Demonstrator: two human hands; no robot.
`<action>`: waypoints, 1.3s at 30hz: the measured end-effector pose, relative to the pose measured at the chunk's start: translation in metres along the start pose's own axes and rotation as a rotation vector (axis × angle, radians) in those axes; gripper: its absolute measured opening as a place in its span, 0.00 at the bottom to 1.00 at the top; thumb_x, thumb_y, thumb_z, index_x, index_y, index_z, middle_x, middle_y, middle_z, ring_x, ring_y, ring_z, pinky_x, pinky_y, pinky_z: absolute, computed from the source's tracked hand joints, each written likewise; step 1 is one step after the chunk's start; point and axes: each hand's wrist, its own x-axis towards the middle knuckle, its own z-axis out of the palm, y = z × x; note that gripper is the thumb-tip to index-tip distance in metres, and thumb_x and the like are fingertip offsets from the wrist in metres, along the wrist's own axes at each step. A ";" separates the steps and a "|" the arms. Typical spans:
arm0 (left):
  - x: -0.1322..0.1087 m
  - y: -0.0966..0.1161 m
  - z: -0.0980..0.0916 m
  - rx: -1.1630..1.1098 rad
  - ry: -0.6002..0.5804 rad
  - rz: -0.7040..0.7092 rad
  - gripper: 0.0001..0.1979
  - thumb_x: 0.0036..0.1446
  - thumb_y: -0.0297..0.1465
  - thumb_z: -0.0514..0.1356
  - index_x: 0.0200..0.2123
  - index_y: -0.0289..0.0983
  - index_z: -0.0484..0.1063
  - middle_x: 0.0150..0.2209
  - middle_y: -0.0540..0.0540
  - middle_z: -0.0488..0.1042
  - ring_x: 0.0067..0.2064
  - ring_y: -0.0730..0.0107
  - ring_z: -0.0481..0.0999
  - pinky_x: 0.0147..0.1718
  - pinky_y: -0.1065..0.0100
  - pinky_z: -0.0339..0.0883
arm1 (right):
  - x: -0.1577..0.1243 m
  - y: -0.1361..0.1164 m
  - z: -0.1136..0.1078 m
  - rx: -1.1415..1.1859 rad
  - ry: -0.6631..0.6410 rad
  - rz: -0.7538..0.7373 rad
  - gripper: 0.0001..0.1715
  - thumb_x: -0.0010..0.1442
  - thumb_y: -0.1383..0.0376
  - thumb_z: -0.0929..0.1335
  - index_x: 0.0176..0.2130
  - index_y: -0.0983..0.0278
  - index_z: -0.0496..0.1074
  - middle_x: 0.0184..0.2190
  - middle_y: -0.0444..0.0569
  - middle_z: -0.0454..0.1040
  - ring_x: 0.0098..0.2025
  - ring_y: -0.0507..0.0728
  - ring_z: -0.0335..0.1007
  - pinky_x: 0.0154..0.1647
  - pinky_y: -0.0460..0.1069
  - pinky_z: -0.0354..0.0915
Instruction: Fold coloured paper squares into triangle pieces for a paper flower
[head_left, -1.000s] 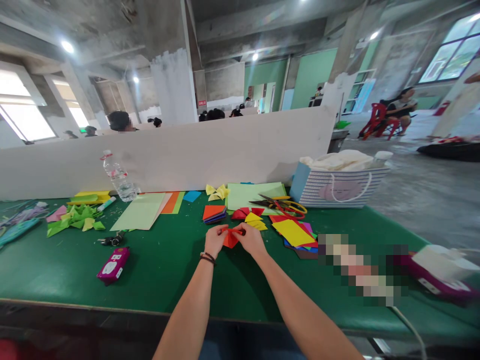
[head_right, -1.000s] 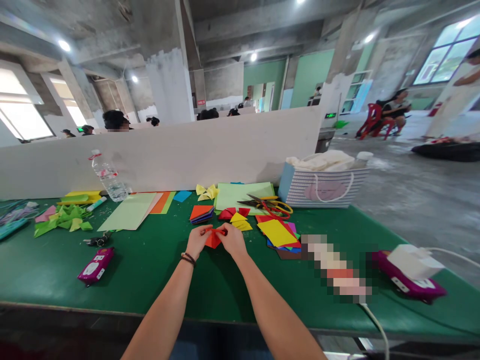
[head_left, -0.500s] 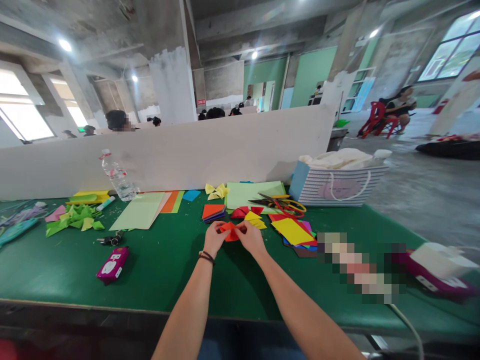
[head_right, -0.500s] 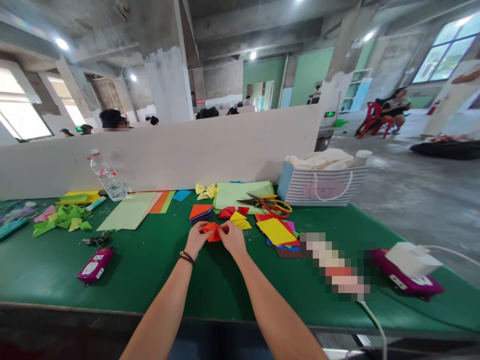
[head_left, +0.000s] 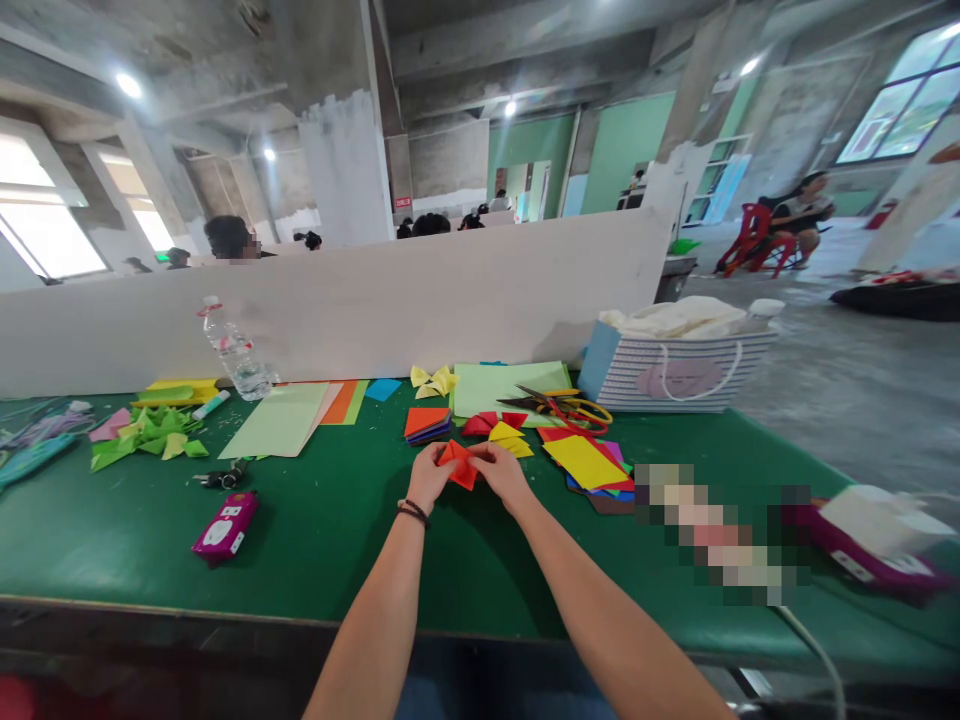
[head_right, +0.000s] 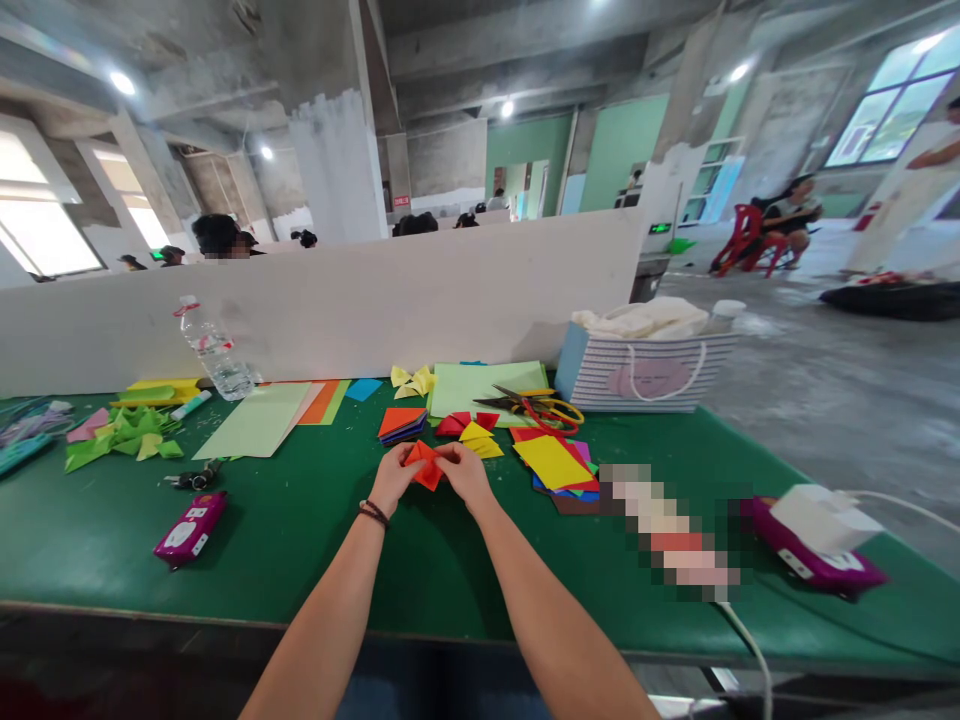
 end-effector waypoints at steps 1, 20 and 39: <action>0.000 0.000 0.000 -0.030 -0.001 -0.014 0.17 0.62 0.36 0.58 0.52 0.35 0.67 0.50 0.42 0.70 0.47 0.62 0.73 0.44 0.56 0.71 | 0.001 0.002 0.000 0.011 -0.007 0.015 0.16 0.63 0.59 0.66 0.48 0.65 0.69 0.45 0.50 0.72 0.42 0.55 0.71 0.42 0.54 0.71; -0.007 0.007 0.002 -0.260 -0.029 -0.082 0.16 0.62 0.36 0.58 0.51 0.34 0.67 0.49 0.42 0.70 0.46 0.63 0.74 0.44 0.56 0.71 | -0.009 -0.016 0.003 0.060 0.094 -0.130 0.09 0.45 0.62 0.64 0.28 0.61 0.73 0.16 0.39 0.67 0.18 0.51 0.64 0.21 0.47 0.62; 0.001 -0.002 -0.001 0.080 0.085 0.148 0.16 0.62 0.36 0.58 0.50 0.35 0.68 0.50 0.42 0.70 0.47 0.63 0.73 0.45 0.56 0.71 | -0.010 -0.016 0.000 -0.207 0.115 -0.173 0.11 0.47 0.57 0.69 0.28 0.61 0.73 0.26 0.45 0.76 0.29 0.56 0.71 0.33 0.51 0.65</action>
